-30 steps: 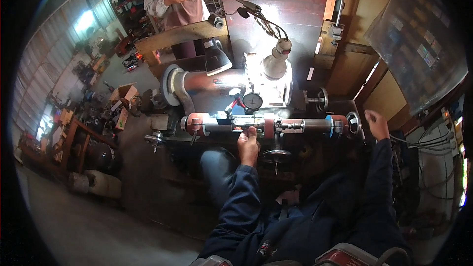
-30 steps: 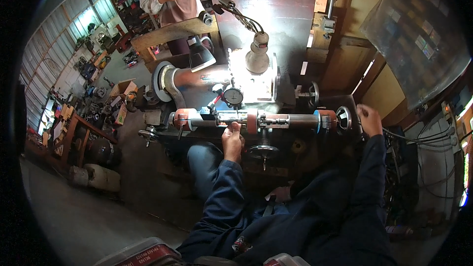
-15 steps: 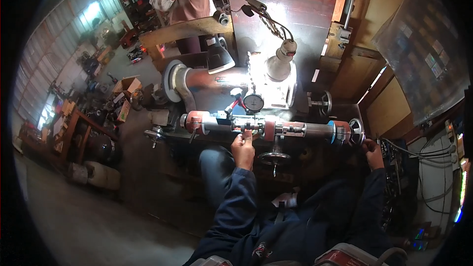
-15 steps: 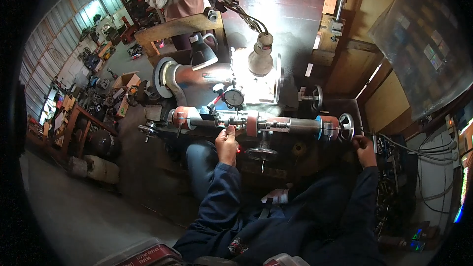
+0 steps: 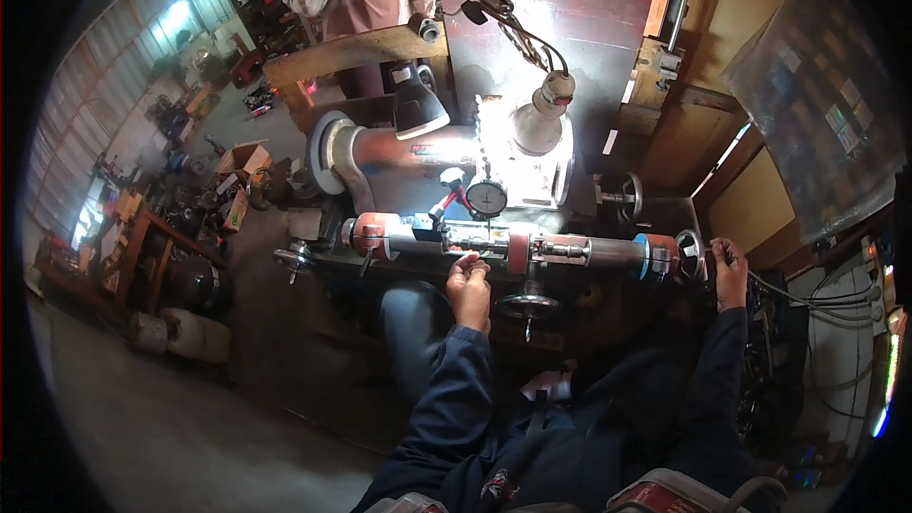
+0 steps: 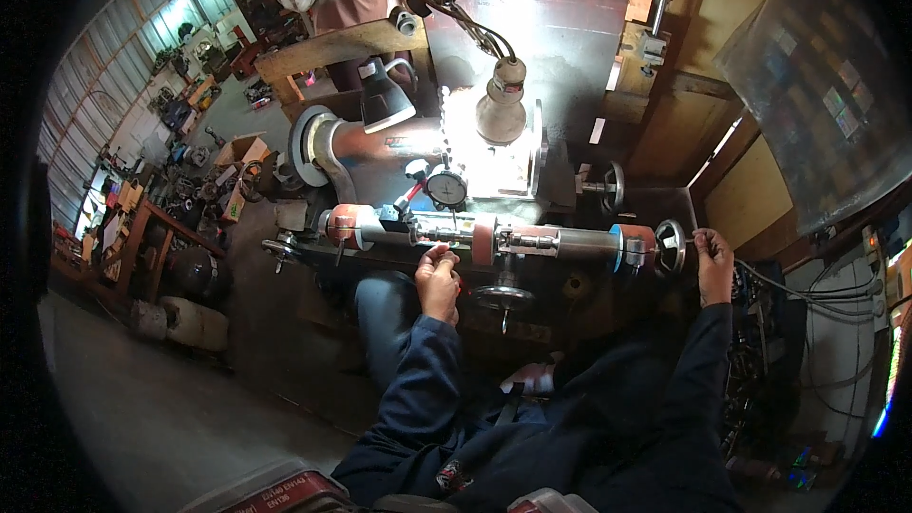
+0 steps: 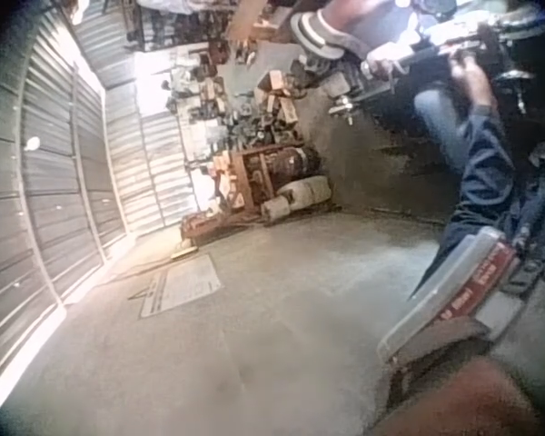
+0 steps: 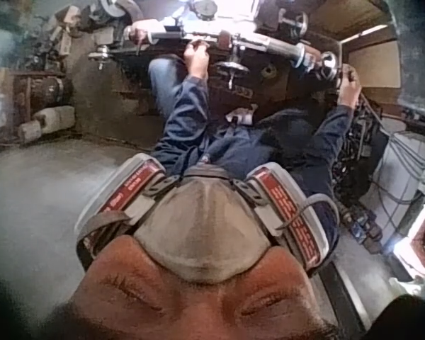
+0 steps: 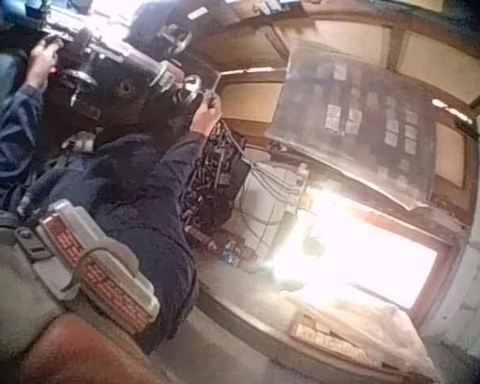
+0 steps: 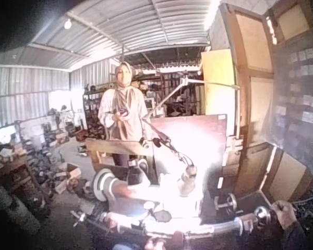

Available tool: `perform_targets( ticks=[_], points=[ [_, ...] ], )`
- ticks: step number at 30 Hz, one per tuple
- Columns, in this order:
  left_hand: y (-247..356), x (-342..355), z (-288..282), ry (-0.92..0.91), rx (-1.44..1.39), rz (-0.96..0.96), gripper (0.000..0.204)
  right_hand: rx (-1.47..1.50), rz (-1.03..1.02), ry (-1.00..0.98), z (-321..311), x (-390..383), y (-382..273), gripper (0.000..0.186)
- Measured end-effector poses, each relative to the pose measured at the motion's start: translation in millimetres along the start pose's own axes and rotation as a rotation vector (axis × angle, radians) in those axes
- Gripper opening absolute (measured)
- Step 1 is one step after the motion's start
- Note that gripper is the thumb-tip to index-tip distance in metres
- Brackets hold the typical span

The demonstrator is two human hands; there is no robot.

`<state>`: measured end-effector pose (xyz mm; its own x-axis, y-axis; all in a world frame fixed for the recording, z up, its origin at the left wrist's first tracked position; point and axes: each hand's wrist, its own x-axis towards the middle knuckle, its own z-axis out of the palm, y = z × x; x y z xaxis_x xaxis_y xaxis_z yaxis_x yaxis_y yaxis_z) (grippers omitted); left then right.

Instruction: Operating a metal lathe to machine a cylindrical part.

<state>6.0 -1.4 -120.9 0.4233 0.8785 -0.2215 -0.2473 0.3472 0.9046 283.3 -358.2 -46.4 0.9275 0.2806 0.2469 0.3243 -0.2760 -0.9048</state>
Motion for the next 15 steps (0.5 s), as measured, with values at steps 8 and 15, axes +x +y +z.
perform_targets(
  ticks=[8,15],
  points=[
    [15,-6,3,0.009,-0.125,-0.162,0.006,-0.132,-0.098,-0.026,11,34,23,0.016],
    [4,1,4,-0.011,-0.165,-0.158,0.004,0.203,0.119,-0.151,8,58,102,0.015]
  ],
)
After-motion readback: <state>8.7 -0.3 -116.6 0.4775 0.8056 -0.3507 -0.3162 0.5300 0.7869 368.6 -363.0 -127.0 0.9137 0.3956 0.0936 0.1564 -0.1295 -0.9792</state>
